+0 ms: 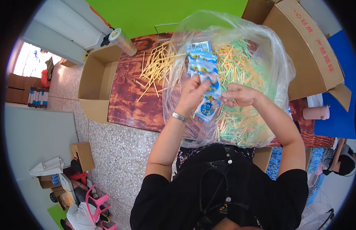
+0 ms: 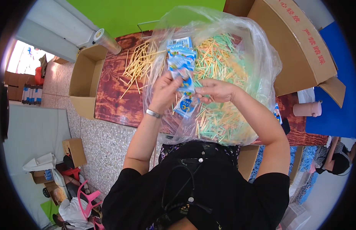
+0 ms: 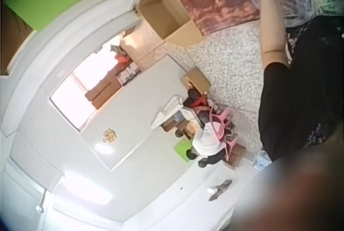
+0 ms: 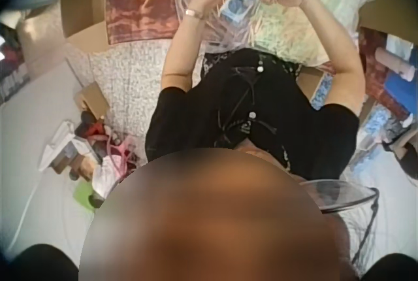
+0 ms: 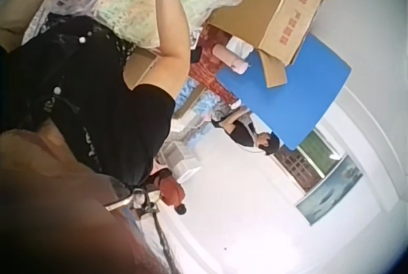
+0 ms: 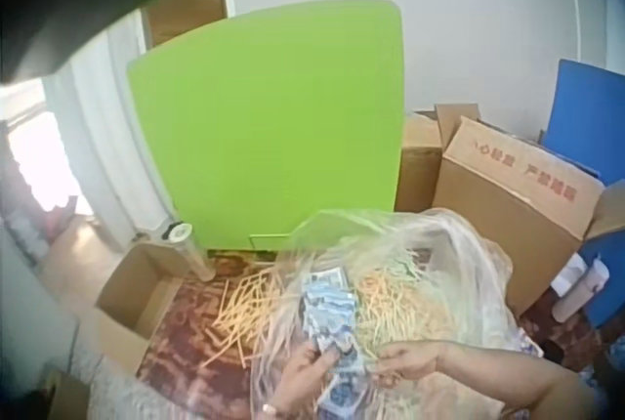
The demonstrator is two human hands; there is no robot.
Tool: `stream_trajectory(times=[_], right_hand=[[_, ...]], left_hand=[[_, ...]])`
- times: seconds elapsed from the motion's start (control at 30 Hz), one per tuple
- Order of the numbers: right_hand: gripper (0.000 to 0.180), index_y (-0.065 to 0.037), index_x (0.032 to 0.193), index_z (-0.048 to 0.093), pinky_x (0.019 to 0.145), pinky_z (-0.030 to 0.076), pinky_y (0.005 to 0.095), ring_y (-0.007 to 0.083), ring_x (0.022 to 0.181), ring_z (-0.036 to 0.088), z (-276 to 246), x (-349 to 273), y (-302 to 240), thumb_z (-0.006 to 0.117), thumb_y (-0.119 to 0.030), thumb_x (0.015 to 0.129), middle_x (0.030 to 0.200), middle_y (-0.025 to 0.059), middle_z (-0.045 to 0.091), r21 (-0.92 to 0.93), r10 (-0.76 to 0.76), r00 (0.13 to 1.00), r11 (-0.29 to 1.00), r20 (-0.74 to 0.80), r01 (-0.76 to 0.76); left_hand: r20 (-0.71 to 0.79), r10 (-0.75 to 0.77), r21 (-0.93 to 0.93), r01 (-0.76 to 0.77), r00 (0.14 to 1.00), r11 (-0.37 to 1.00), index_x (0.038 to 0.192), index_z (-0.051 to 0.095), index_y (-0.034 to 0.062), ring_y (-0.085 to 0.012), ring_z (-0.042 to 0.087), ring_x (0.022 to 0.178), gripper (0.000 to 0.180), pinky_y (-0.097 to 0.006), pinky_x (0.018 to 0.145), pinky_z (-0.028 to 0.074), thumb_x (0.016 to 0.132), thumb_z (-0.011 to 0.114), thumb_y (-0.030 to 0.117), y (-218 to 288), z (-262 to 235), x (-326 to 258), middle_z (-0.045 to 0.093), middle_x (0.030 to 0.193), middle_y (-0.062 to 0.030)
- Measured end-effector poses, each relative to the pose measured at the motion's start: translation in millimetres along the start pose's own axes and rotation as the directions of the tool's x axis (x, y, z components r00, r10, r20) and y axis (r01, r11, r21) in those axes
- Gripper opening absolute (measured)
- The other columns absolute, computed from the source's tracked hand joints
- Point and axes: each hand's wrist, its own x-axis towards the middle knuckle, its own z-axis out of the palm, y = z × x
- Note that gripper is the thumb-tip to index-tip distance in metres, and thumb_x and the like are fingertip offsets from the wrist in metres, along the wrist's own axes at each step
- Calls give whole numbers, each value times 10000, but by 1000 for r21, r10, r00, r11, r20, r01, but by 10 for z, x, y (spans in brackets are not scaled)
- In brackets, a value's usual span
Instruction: Sorting small blue packets from a large plastic bag filled with shredded paper on a factory table.
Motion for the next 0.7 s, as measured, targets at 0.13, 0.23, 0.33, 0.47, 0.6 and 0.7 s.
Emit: stream_trajectory(times=[0.13,0.23,0.33,0.47,0.6,0.7], right_hand=[[257,-92,949,474,563,412,266,123,627,515,142,83,-250,495,-347,979,760,17,523,-438,51,981,889,-187,-130],[262,-70,960,454,573,445,359,247,653,560,-83,388,-18,492,-328,975,754,95,550,-938,-381,924,305,37,163],[211,-70,1056,498,590,489,435,337,724,624,185,725,-44,491,-245,937,796,176,586,-995,-205,975,35,80,89],[195,-89,1027,576,557,527,422,291,718,673,303,1130,92,492,-190,883,820,150,625,-873,36,975,-439,221,214],[118,-71,821,562,448,509,406,276,580,651,321,1282,236,518,-179,835,694,110,627,-780,-48,934,-567,353,265],[117,-75,762,584,438,503,389,259,563,643,276,1415,354,536,-173,804,623,111,599,-800,-146,891,-520,429,300]], left_hand=[[-208,241,21,-241,948,970,1082,601,-2,-94,621,863,178,-254,794,497,919,594,69,265,-331,-91,661,993,-38],[-255,249,-35,-266,935,963,1077,605,-4,-96,614,879,178,-255,800,493,911,609,57,283,-468,-141,656,1006,-39],[-304,263,-53,-292,916,955,1086,598,3,-95,606,889,185,-264,814,488,913,614,66,196,-578,-233,647,1019,-38],[-333,225,-71,-263,916,962,1111,578,6,-90,598,892,195,-260,826,479,922,592,55,128,-549,-297,643,1021,-33],[-329,170,-17,-186,929,982,1111,580,8,-85,600,896,193,-250,805,484,925,588,58,-30,-707,-415,643,1025,-26],[-319,84,-131,-131,944,983,1181,550,21,-111,612,949,253,-292,836,511,942,573,101,-271,-921,-505,622,1088,-30]])
